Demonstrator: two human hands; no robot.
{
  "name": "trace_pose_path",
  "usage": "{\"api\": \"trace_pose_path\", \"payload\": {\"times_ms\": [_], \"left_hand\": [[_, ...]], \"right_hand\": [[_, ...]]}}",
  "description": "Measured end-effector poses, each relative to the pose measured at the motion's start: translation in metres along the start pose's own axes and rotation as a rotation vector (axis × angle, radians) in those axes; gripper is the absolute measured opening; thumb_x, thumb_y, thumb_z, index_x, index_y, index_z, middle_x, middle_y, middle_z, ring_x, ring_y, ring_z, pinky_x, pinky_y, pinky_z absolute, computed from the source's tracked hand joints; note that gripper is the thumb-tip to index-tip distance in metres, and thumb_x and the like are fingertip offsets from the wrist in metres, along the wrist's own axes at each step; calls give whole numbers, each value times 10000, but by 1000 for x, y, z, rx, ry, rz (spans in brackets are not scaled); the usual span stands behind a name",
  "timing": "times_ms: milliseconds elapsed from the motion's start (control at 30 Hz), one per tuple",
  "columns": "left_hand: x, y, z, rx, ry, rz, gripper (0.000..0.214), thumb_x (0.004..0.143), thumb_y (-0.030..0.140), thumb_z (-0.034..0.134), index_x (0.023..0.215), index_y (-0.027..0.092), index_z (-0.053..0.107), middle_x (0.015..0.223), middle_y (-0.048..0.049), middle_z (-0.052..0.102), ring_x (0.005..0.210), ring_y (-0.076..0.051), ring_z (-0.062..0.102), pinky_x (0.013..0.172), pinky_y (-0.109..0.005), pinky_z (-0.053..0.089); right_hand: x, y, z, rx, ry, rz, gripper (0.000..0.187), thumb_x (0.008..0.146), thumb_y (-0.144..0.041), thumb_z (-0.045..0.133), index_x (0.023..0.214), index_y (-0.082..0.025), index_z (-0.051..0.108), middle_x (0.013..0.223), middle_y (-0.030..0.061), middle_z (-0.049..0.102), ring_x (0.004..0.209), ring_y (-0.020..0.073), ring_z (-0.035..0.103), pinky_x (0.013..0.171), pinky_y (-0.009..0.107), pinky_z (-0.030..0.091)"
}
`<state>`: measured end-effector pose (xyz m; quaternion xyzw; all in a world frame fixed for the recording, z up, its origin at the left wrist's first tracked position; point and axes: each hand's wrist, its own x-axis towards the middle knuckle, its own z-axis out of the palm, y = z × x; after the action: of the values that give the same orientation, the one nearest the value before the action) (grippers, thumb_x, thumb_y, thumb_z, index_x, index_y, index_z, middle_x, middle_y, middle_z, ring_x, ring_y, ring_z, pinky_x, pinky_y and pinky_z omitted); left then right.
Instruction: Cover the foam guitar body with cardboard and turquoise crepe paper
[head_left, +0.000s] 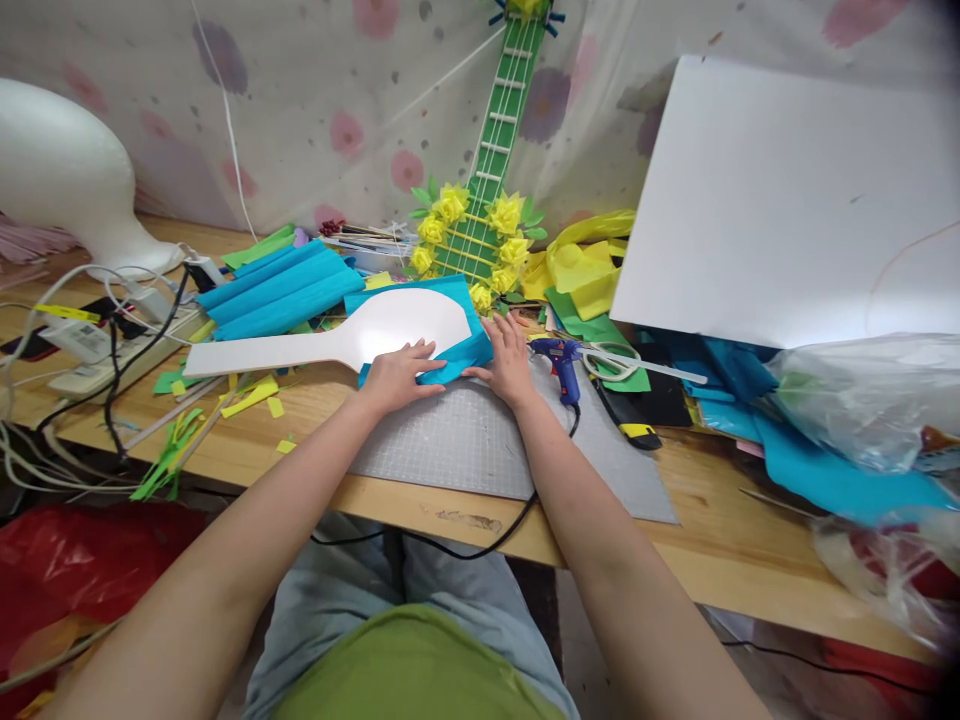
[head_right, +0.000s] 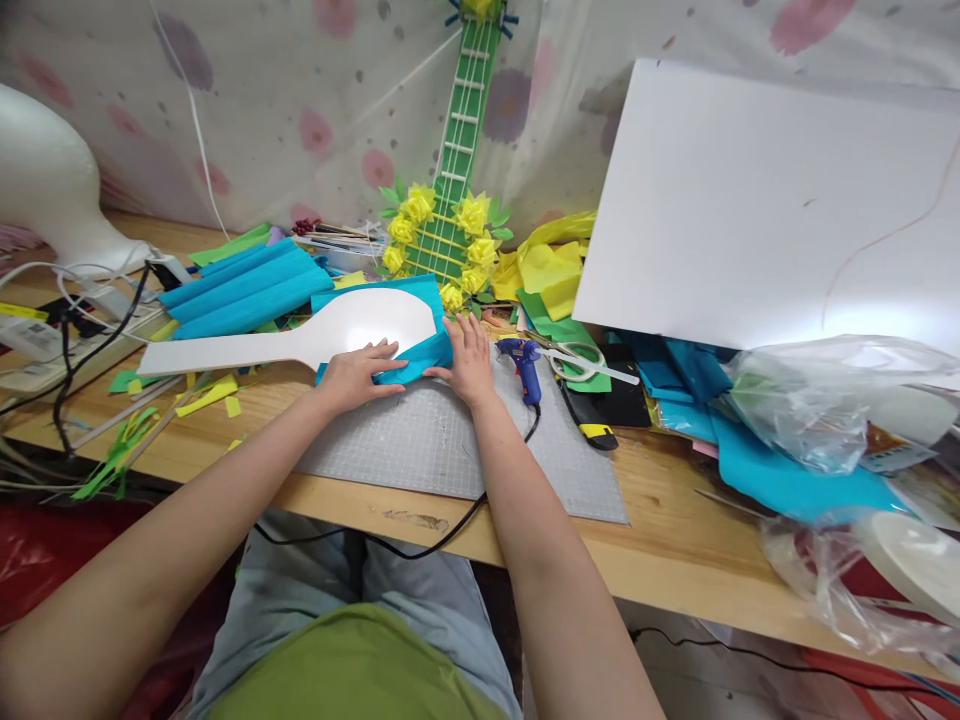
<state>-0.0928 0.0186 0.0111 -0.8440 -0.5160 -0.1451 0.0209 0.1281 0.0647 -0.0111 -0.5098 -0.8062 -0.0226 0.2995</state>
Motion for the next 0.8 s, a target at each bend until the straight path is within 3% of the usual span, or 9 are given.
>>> {"api": "trace_pose_path", "payload": {"times_ms": [200, 333, 400, 500, 567, 800], "left_hand": [[0, -1, -2, -10, -10, -9, 443, 782, 517, 577, 1183, 332, 598, 1391, 41, 443, 1300, -200, 388, 1057, -318, 351], [-1, 0, -1, -17, 6, -19, 433, 781, 515, 577, 1169, 325, 610, 1386, 39, 448, 1296, -195, 395, 1055, -318, 358], [-1, 1, -1, -18, 18, -21, 427, 780, 510, 578, 1158, 315, 619, 1380, 34, 455, 1291, -192, 402, 1052, -313, 362], [-1, 2, -1, -18, 22, -33, 414, 781, 499, 579, 1153, 322, 620, 1376, 41, 460, 1290, -187, 403, 1054, -313, 362], [-1, 3, -1, -22, 25, -40, 403, 780, 495, 581, 1148, 334, 619, 1371, 51, 463, 1290, -177, 403, 1054, -311, 362], [0, 5, -4, -22, 7, -22, 409, 778, 483, 589, 1144, 305, 627, 1370, 26, 469, 1289, -172, 403, 1086, -292, 313]], "right_hand": [[-2, 1, -5, 42, 30, 39, 786, 736, -477, 642, 1391, -203, 306, 1432, 141, 310, 1364, 280, 196, 1057, 495, 245], [-6, -14, -20, 39, 105, 228, 429, 876, -397, 454, 1232, -161, 500, 1241, 146, 509, 1201, 257, 413, 979, 417, 333], [-9, -26, -28, 23, 15, 306, 339, 922, -335, 338, 1082, -174, 590, 1100, 121, 585, 1074, 234, 500, 898, 367, 380], [-12, -43, -34, 0, -316, 299, 308, 916, -290, 333, 975, -195, 621, 1000, 92, 637, 930, 216, 570, 779, 316, 407], [-14, -51, -31, -13, -459, 271, 283, 905, -279, 352, 979, -201, 614, 1000, 84, 652, 904, 213, 587, 744, 300, 405], [-11, -54, -15, -18, -485, 270, 275, 907, -236, 328, 1011, -165, 573, 1061, 110, 641, 957, 209, 583, 761, 278, 395]]}}
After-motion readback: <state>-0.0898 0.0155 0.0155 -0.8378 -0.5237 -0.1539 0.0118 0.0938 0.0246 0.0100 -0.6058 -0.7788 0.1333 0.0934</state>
